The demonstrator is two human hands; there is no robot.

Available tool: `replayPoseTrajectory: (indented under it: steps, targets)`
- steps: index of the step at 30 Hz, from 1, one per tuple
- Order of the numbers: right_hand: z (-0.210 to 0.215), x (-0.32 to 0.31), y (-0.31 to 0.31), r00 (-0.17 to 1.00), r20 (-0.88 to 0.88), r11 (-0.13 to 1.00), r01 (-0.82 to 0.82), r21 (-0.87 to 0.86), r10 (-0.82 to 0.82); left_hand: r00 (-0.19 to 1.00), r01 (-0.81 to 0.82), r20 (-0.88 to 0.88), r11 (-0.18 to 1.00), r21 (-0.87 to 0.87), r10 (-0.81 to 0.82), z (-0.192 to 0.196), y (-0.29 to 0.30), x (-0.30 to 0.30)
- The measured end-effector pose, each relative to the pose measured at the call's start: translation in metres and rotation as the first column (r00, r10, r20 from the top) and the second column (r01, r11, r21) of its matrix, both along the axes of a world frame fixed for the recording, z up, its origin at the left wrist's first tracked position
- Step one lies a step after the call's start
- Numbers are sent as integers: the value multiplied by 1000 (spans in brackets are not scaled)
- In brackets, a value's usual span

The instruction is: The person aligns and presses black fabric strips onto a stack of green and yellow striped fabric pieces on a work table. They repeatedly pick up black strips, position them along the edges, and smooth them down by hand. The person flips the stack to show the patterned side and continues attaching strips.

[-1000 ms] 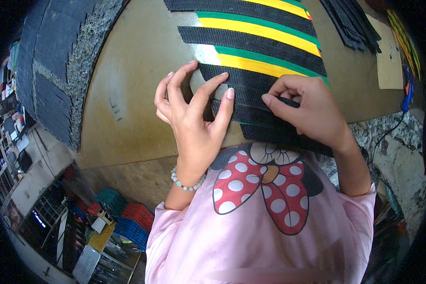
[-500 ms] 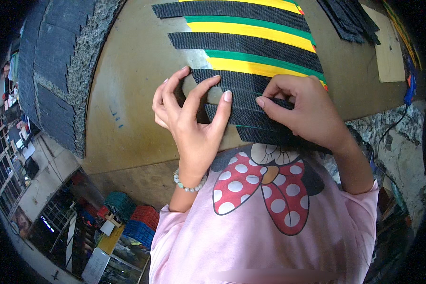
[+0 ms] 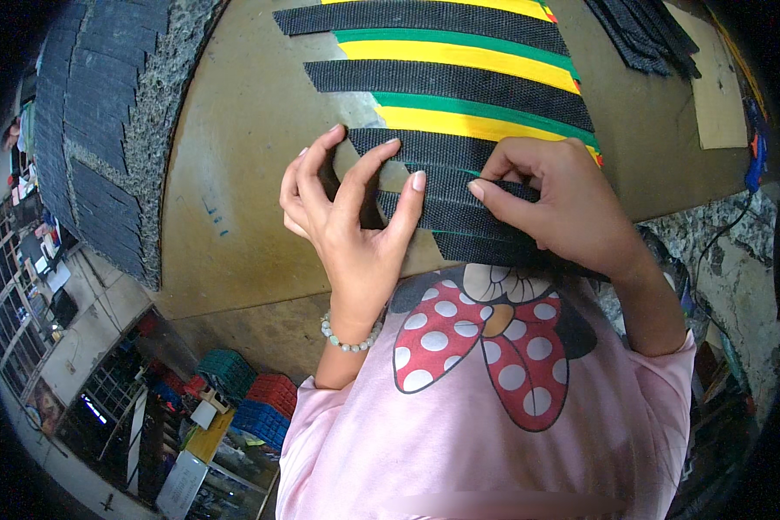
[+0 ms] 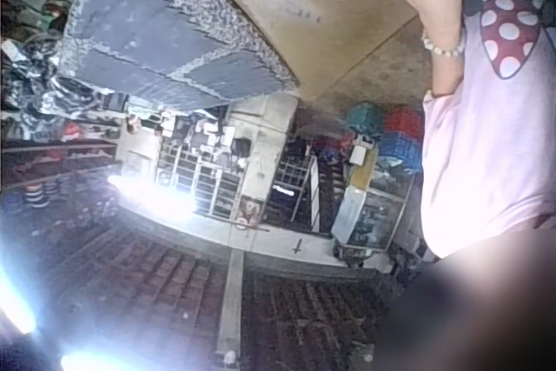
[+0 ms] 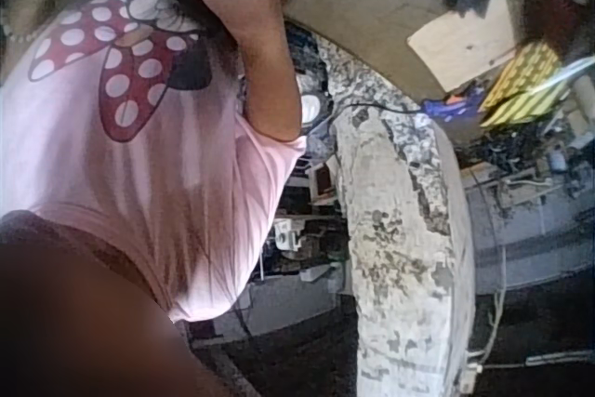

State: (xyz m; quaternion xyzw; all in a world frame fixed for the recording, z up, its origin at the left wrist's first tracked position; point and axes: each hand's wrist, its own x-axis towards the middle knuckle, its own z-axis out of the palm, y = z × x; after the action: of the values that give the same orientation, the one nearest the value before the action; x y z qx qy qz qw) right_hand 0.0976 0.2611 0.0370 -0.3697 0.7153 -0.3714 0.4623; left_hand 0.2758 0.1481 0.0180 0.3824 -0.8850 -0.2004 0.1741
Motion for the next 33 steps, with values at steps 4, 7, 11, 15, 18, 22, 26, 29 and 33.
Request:
replayPoseTrajectory:
  steps: [4, 7, 11, 15, 18, 22, 26, 29, 33]
  targets:
    - [-4, 3, -1, 995, -96, 996, 2, -94, -11, 1000, 17, 3, 999, -51, -17, 0, 1, -2]
    - [-4, 6, 2, 982, -186, 993, 21, -117, -43, 998, 61, -15, 990, -131, -63, 3, 1, -4]
    - [8, 7, 17, 916, -393, 997, 65, -47, -79, 971, 239, 4, 965, -106, -240, 10, -6, -6]
    - [15, -2, 33, 929, -355, 987, 138, 85, -100, 935, 349, 80, 936, -52, -345, 15, -10, -8]
    - [14, -3, 41, 946, -297, 979, 170, 114, -130, 919, 386, 115, 920, -63, -377, 16, -12, -10]
    - [6, 0, 46, 931, -334, 988, 155, 4, -144, 904, 415, 146, 906, -79, -401, 16, -12, -11]
    - [4, 0, 47, 925, -349, 987, 160, -3, -151, 908, 407, 147, 910, -79, -393, 15, -11, -11]
    - [5, 0, 47, 922, -355, 987, 161, -4, -152, 904, 414, 147, 907, -76, -400, 14, -12, -11]
    - [3, 1, 45, 913, -365, 981, 196, -2, -183, 904, 414, 154, 907, -80, -399, 14, -11, -10]
